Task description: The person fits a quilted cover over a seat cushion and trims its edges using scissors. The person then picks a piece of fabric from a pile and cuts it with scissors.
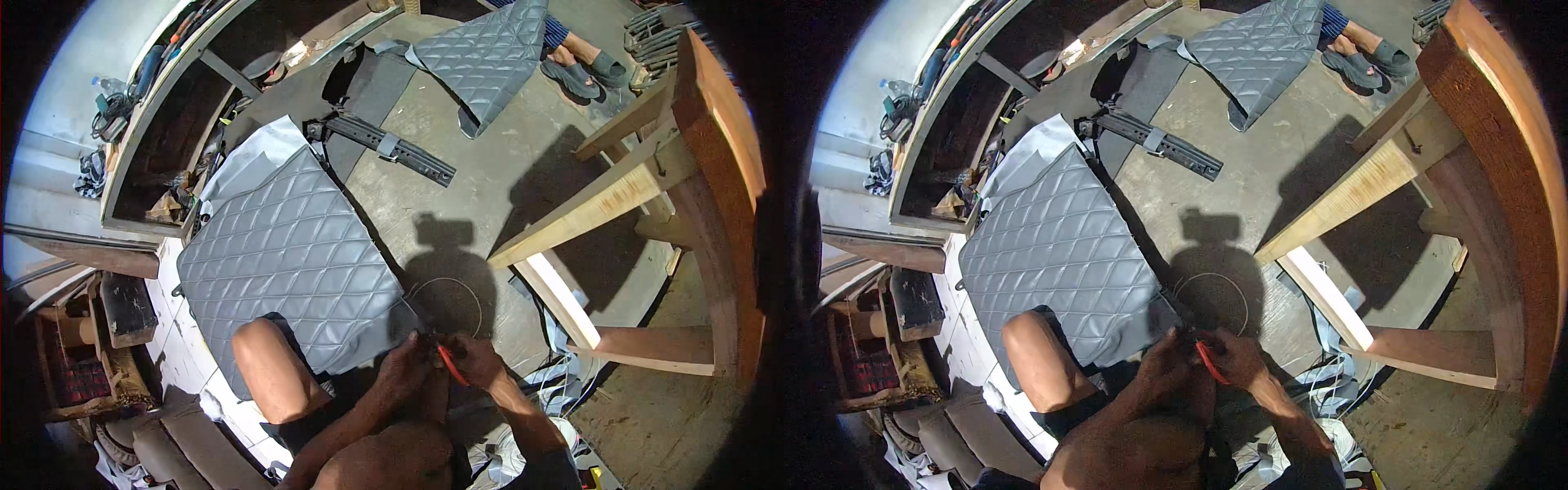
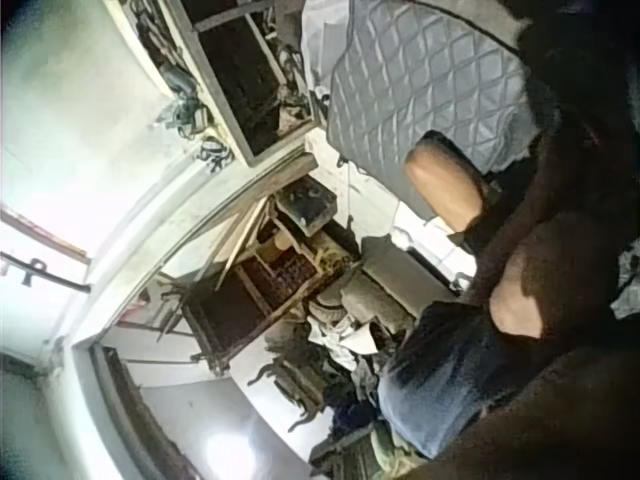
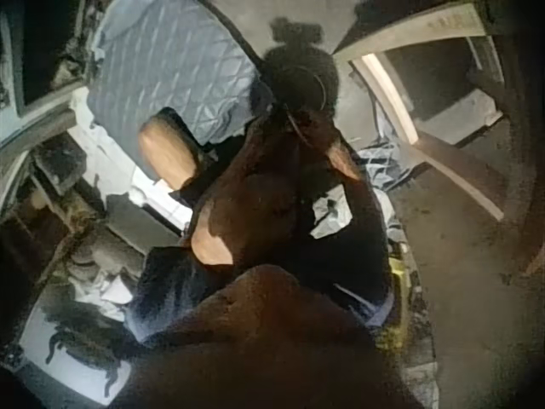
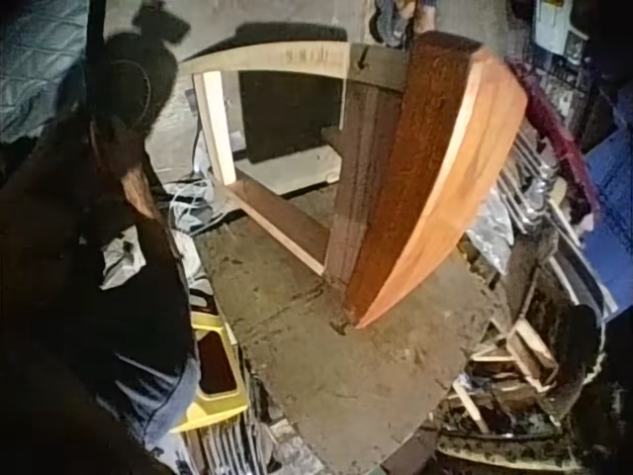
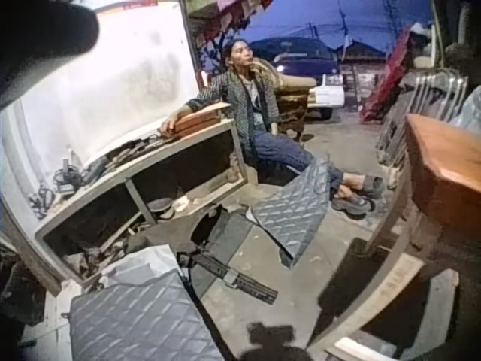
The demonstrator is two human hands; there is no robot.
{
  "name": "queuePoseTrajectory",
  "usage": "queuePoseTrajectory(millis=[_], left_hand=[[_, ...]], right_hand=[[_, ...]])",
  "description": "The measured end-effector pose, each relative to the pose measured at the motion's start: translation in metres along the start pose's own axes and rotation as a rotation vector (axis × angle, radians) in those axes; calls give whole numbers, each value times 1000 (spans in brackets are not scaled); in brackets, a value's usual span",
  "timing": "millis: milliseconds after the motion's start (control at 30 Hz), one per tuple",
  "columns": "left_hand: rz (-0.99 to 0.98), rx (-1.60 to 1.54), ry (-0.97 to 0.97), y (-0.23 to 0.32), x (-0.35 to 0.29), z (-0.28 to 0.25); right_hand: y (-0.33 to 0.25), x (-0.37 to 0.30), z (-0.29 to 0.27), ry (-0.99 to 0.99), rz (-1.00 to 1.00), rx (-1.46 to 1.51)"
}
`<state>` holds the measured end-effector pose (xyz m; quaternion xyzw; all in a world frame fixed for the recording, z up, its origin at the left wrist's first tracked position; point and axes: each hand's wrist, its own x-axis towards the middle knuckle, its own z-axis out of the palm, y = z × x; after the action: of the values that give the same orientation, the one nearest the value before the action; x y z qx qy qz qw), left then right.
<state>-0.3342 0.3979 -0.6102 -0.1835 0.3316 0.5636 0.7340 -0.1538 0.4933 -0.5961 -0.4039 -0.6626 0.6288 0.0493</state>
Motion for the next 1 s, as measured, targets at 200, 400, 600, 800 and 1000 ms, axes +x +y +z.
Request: queuePoseTrajectory(millis=[200, 400, 600, 800, 1000], left_hand=[[-15, -45, -17, 0, 4, -11], [-6, -12, 107, 7, -21, 41], [-84, 1439, 525, 37, -57, 46], [1332, 2076, 496, 70, -43, 75], [1180, 2217, 409, 91, -24, 44]], right_hand=[[-15, 10, 0, 10, -23, 4], [-24, 21, -5, -35, 49, 20], [-10, 30, 5, -15, -46, 55], [-12, 26, 2, -69, 5, 176], [5, 29, 11, 17, -164, 88]])
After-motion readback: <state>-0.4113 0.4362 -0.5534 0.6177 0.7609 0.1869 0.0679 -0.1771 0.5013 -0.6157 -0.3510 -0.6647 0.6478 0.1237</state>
